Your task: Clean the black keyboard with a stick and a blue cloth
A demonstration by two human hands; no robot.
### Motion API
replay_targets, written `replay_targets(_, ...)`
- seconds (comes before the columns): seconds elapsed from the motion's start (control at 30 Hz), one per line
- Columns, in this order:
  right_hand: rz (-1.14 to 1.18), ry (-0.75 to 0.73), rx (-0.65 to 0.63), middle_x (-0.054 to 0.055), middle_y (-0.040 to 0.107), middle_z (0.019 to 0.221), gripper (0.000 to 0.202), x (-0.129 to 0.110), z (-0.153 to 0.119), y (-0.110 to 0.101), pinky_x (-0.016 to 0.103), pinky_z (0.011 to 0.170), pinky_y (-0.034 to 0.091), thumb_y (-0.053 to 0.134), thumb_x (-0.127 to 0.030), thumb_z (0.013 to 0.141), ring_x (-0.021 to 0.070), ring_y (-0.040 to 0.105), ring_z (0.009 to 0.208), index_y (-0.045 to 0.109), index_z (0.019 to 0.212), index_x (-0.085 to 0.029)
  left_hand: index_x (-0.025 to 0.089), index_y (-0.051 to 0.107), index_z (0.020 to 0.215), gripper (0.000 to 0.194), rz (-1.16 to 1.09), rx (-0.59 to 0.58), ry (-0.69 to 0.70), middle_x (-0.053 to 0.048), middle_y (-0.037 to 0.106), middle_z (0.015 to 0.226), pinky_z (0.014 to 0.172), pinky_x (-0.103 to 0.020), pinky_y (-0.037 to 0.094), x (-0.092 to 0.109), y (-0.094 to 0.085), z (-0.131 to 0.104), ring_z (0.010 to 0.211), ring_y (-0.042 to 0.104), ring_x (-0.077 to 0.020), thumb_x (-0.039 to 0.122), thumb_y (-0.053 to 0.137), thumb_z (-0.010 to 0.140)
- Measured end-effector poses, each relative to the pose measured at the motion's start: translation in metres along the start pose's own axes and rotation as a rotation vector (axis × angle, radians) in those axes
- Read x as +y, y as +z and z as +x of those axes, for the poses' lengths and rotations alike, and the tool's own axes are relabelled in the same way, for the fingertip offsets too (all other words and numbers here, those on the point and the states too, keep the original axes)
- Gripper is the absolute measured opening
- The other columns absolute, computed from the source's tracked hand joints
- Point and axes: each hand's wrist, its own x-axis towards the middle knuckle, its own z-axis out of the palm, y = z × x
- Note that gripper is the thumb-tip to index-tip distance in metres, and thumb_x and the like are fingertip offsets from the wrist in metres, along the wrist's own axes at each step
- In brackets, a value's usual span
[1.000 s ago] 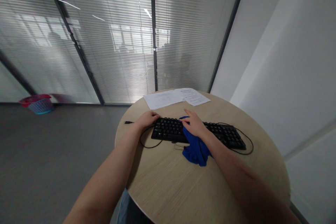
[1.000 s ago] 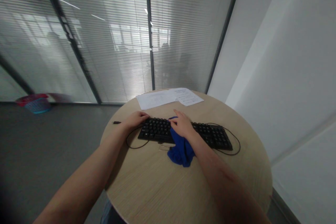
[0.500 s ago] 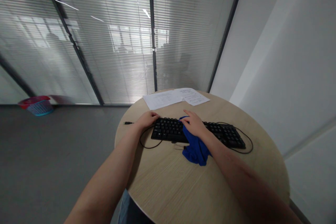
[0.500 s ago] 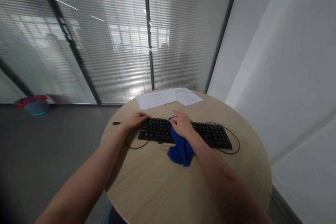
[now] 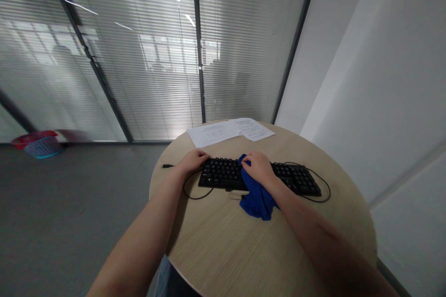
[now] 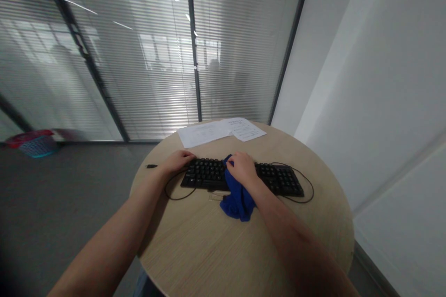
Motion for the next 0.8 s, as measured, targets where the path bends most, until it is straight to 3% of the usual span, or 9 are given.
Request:
replay_targets(0.2,-0.034,0.05,-0.015,0.009,0.072,0.096,0.023,0.009,-0.004,-0.003,0.035,0.09,0.045,0.058,-0.031,0.091,0.0252,0.062,0.098,0.079,0.097,-0.025,0.016,0.076,0.08,0.041,0.002,0.001,-0.01,-0.007,0.075,0.078,0.072,-0.032,0.046,0.003,-0.001,-0.002,0.08,0.066,-0.0254,0.049,0.051,0.078)
replay_targets(0.37,0.041,-0.014,-0.022,0.008,0.071,0.109,0.027,0.013,-0.002,0.005,0.037,0.098,0.043,0.056,-0.029,0.093,0.025,0.058,0.106,0.079,0.107,-0.027,0.018,0.075,0.075,0.038,-0.011,0.006,-0.021,-0.007,0.074,0.075,0.07,-0.032,0.046,0.003,-0.001,0.0,0.078,0.065,-0.0254,0.049,0.053,0.077)
replay_targets(0.47,0.061,0.025,-0.017,0.008,0.07,0.114,0.026,0.014,-0.003,0.008,0.037,0.1,0.042,0.057,-0.032,0.093,0.025,0.058,0.108,0.078,0.108,-0.026,0.018,0.075,0.074,0.038,-0.003,0.005,-0.019,-0.006,0.073,0.073,0.069,-0.032,0.046,0.002,-0.001,0.001,0.078,0.064,-0.0252,0.049,0.052,0.077)
replay_targets(0.67,0.02,0.111,0.027,0.008,0.073,0.106,0.023,0.01,-0.005,0.007,0.036,0.096,0.044,0.06,-0.035,0.091,0.0259,0.062,0.104,0.078,0.098,-0.024,0.018,0.074,0.073,0.039,0.018,0.005,0.0,-0.006,0.073,0.073,0.069,-0.032,0.046,0.0,0.0,0.001,0.077,0.065,-0.025,0.048,0.05,0.079)
replay_targets(0.8,0.006,0.072,-0.013,0.008,0.074,0.105,0.022,0.008,-0.002,0.005,0.035,0.094,0.045,0.058,-0.03,0.093,0.0252,0.063,0.102,0.08,0.092,-0.025,0.017,0.076,0.077,0.04,0.024,0.019,0.011,-0.007,0.075,0.079,0.072,-0.032,0.046,-0.003,0.0,0.004,0.079,0.066,-0.0257,0.048,0.051,0.078)
